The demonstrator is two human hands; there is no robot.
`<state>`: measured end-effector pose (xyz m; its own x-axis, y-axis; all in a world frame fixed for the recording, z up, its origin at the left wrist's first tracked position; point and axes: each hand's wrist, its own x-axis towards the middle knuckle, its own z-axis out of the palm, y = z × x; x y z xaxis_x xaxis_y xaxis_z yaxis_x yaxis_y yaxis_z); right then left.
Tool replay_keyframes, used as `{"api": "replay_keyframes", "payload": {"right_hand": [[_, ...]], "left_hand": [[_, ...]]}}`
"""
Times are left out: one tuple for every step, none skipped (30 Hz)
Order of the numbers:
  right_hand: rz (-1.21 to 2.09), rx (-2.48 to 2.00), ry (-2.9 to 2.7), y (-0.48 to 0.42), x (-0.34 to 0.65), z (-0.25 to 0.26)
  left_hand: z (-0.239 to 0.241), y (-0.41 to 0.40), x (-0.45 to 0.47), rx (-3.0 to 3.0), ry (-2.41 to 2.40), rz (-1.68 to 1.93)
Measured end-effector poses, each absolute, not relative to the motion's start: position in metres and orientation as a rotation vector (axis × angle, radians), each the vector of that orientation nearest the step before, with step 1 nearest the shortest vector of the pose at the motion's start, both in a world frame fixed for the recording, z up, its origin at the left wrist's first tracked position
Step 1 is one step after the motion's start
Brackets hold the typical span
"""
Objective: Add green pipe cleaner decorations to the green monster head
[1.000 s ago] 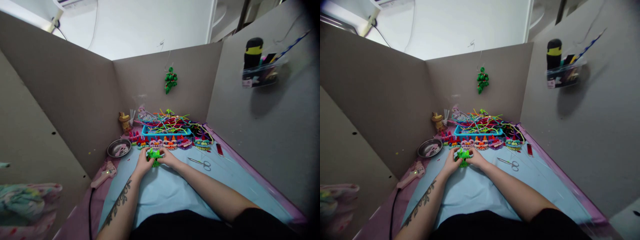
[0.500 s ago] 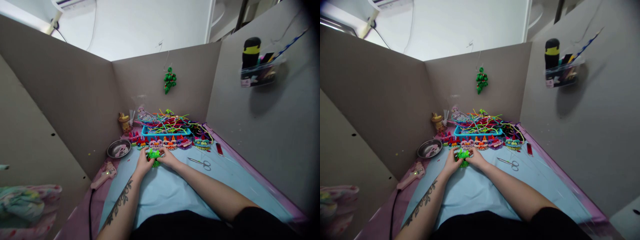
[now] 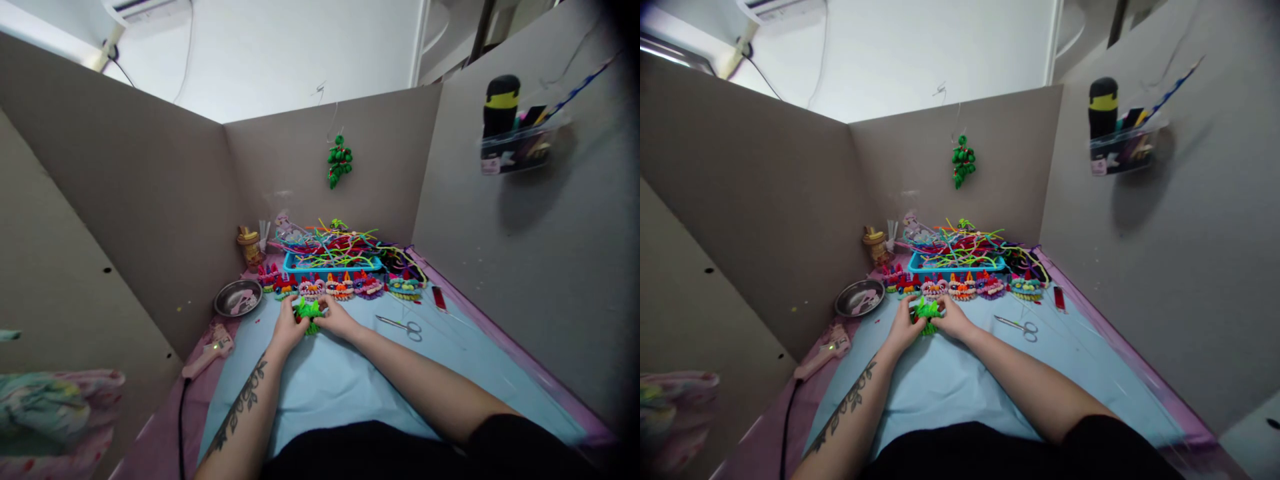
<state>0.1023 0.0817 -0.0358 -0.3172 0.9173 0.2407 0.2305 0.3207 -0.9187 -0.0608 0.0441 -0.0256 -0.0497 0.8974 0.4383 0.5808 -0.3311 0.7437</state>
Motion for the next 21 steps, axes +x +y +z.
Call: {"api": "replay_keyframes", "payload": {"right_hand": [[1.024, -1.030, -1.757, 0.0816, 0.1022, -0.0358], [1.011, -1.030, -1.758, 0.0814, 0.1020, -0.0357], [1.007, -1.030, -1.757, 0.0813, 0.1018, -0.0355], [1.014, -1.032, -1.751, 0.0811, 0.1017, -0.0350], [1.032, -1.032, -1.739, 0.0809, 0.1016, -0.0342], [1.055, -1.033, -1.717, 0.0807, 0.1016, -0.0332], [1.077, -1.033, -1.686, 0.0806, 0.1015, -0.0321], [1.092, -1.033, -1.650, 0.0806, 0.1013, -0.0310], [1.094, -1.033, -1.614, 0.0806, 0.1011, -0.0299], [1.089, -1.033, -1.582, 0.0808, 0.1007, -0.0292], [1.084, -1.034, -1.558, 0.0810, 0.1004, -0.0287], [1.086, -1.034, -1.542, 0.0813, 0.1000, -0.0288], [1.096, -1.031, -1.532, 0.0816, 0.0996, -0.0292], [1.111, -1.026, -1.525, 0.0818, 0.0992, -0.0300], [1.127, -1.020, -1.520, 0.0821, 0.0990, -0.0310], [1.143, -1.012, -1.515, 0.0823, 0.0988, -0.0319], [1.155, -1.004, -1.510, 0.0826, 0.0988, -0.0324], [1.163, -0.999, -1.502, 0.0828, 0.0989, -0.0325], [1.172, -0.997, -1.492, 0.0832, 0.0991, -0.0320], [1.183, -0.997, -1.484, 0.0837, 0.0995, -0.0307], [1.194, -0.997, -1.481, 0.0843, 0.1000, -0.0288]], "left_hand": [[-0.0257, 0.0440, -0.0607, 1.889, 1.571, 1.332], [-0.0257, 0.0438, -0.0605, 1.876, 1.570, 1.334], [-0.0255, 0.0435, -0.0602, 1.865, 1.566, 1.334], [-0.0251, 0.0431, -0.0600, 1.855, 1.560, 1.333], [-0.0246, 0.0426, -0.0597, 1.848, 1.552, 1.333], [-0.0239, 0.0420, -0.0593, 1.844, 1.540, 1.335], [-0.0230, 0.0414, -0.0590, 1.842, 1.529, 1.338], [-0.0222, 0.0408, -0.0586, 1.838, 1.520, 1.342], [-0.0214, 0.0404, -0.0583, 1.834, 1.513, 1.343], [-0.0208, 0.0400, -0.0579, 1.829, 1.512, 1.343], [-0.0203, 0.0398, -0.0575, 1.824, 1.514, 1.341], [-0.0201, 0.0397, -0.0572, 1.822, 1.519, 1.337], [-0.0202, 0.0398, -0.0569, 1.825, 1.524, 1.333], [-0.0205, 0.0399, -0.0567, 1.834, 1.528, 1.331], [-0.0209, 0.0401, -0.0565, 1.846, 1.532, 1.329], [-0.0214, 0.0404, -0.0564, 1.859, 1.536, 1.328], [-0.0218, 0.0407, -0.0565, 1.869, 1.538, 1.325], [-0.0221, 0.0410, -0.0566, 1.873, 1.539, 1.327], [-0.0223, 0.0414, -0.0569, 1.871, 1.535, 1.331], [-0.0222, 0.0419, -0.0573, 1.860, 1.531, 1.339], [-0.0218, 0.0424, -0.0578, 1.841, 1.529, 1.351]]}}
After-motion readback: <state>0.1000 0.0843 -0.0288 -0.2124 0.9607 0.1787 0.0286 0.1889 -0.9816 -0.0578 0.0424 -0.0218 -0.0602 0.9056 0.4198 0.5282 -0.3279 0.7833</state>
